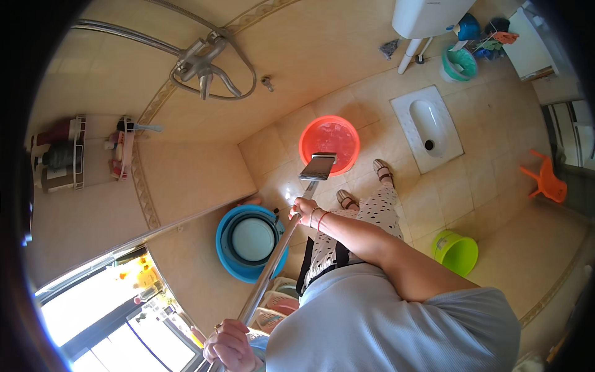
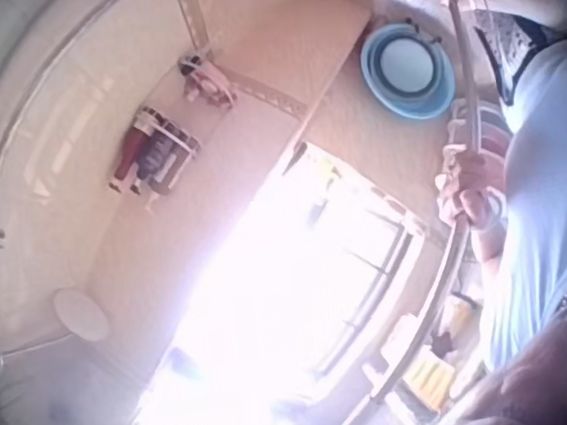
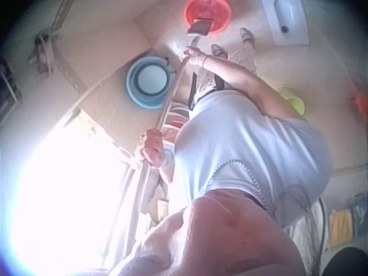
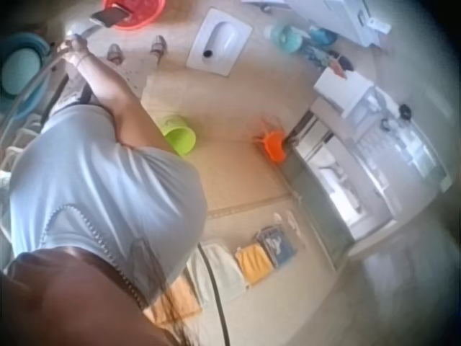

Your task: The person mops the tiled floor in a bathroom and a bedroom using a flat mop. They dip the mop into a red bucket of water in the bathroom, then move to the bedroom to clean around a white bunk bed and a desk. The person briefly adjusts a pillow on the bed before continuing to mop the floor.

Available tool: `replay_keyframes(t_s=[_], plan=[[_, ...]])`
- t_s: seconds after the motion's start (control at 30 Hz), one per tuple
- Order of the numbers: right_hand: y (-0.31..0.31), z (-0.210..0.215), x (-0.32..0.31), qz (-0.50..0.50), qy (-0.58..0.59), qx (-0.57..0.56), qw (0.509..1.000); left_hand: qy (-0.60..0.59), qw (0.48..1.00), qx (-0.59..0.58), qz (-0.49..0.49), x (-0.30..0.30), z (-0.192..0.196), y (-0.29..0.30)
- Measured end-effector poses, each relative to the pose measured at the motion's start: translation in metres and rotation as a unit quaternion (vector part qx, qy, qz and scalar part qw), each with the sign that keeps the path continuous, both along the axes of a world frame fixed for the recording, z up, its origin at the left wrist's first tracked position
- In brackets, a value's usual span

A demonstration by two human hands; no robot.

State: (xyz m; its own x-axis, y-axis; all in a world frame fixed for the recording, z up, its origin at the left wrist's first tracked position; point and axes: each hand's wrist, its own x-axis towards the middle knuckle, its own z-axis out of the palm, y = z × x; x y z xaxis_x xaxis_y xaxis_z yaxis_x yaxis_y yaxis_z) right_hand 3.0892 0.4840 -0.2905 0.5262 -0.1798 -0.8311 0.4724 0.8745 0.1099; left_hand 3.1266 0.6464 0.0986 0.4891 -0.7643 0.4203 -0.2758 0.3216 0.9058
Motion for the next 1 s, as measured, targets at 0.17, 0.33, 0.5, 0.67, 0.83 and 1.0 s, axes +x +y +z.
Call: replay_keyframes(t_s=[0.17, 0.33, 0.5, 0.67, 0.83, 1.0], plan=[[-0.012, -0.023, -0.012, -0.015, -0.009, 0.001, 1.000, 0.050, 0.998, -0.023, -0.041, 0.011, 0.002, 0.012], [-0.007, -0.011, -0.005, -0.024, 0.047, 0.017, 0.998, 0.084, 0.996, -0.006, -0.035, 0.023, -0.003, 0.030], [-0.007, -0.016, -0.004, -0.022, 0.022, 0.012, 0.999, 0.071, 0.996, -0.032, -0.043, 0.033, -0.011, 0.041], [-0.007, -0.011, 0.002, -0.032, 0.020, 0.008, 0.999, 0.076, 0.997, -0.013, -0.018, 0.027, 0.007, 0.032], [-0.006, -0.001, 0.012, -0.020, 0.012, -0.034, 0.999, 0.052, 0.998, -0.028, -0.023, 0.028, 0.013, 0.040], [0.006, -0.049, -0.022, 0.017, 0.058, 0.047, 0.997, 0.064, 0.996, 0.010, -0.054, 0.024, -0.029, 0.040]])
